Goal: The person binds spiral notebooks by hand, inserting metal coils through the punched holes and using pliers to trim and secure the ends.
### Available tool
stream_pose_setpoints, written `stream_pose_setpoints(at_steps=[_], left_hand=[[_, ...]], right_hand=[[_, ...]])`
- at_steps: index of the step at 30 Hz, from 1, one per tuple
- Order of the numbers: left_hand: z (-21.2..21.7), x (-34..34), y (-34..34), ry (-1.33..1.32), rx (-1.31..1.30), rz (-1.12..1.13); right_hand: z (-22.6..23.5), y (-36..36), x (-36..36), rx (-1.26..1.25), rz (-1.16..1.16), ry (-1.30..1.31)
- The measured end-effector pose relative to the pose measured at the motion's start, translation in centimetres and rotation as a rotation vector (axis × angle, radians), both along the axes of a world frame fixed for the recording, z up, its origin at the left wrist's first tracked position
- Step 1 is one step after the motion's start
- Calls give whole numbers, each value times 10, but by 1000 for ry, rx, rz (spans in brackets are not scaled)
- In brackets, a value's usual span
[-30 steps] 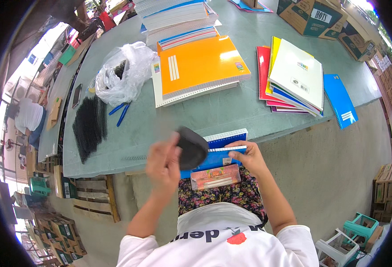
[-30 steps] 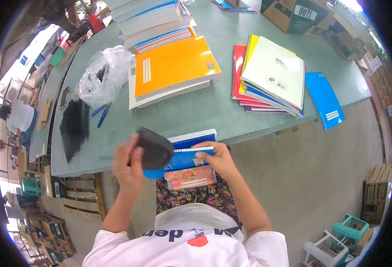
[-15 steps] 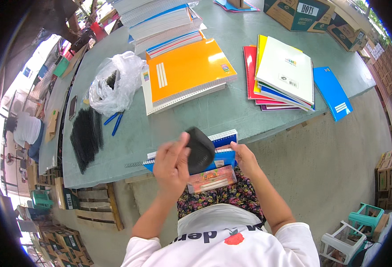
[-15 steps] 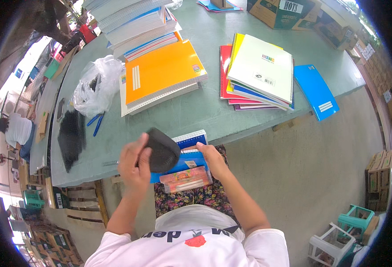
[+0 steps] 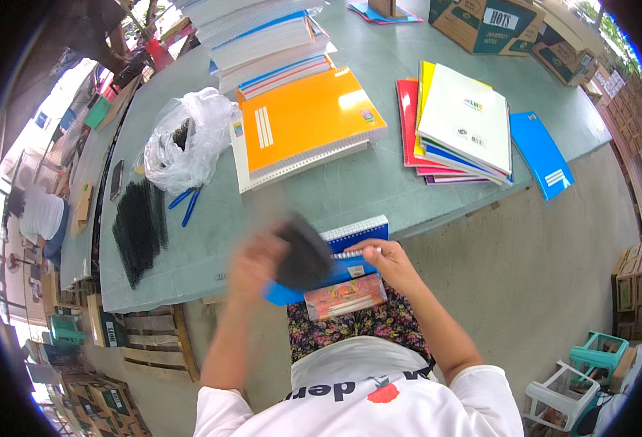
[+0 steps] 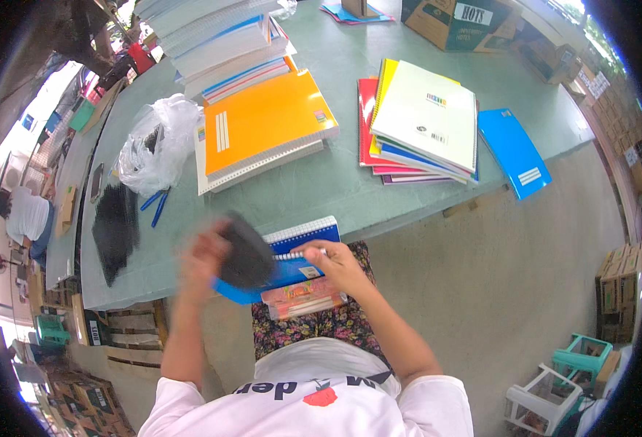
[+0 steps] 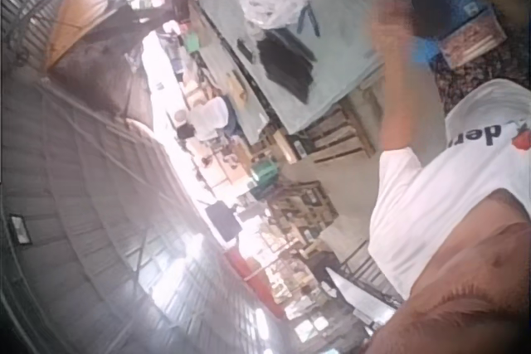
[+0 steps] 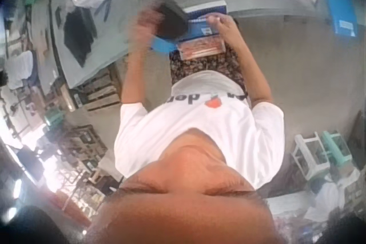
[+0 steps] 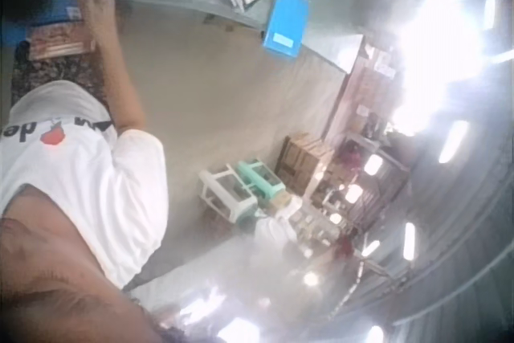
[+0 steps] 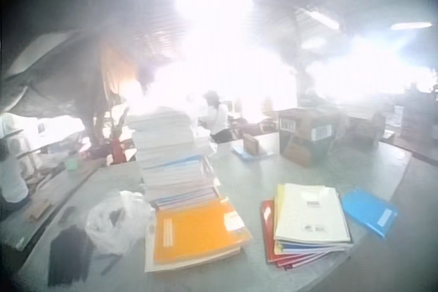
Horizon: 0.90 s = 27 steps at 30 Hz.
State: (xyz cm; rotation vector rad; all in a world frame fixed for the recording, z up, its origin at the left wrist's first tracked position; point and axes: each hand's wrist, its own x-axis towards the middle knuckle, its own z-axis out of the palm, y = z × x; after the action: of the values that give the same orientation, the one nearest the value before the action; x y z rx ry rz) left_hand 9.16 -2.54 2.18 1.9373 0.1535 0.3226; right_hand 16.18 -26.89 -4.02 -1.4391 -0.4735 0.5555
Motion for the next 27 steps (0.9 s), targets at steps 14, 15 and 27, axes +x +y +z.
stream_pose_setpoints(at_steps=[14,15,27], left_hand=[[26,32,-34,-232,759,-408],[30,28,-61,-195,612,-539],[8,21,-80,-104,564,-598]], right_hand=[[10,16,-5,-50,6,177],[14,15,-5,-106,23,121],[-15,5,-17,-337,-74,-323]])
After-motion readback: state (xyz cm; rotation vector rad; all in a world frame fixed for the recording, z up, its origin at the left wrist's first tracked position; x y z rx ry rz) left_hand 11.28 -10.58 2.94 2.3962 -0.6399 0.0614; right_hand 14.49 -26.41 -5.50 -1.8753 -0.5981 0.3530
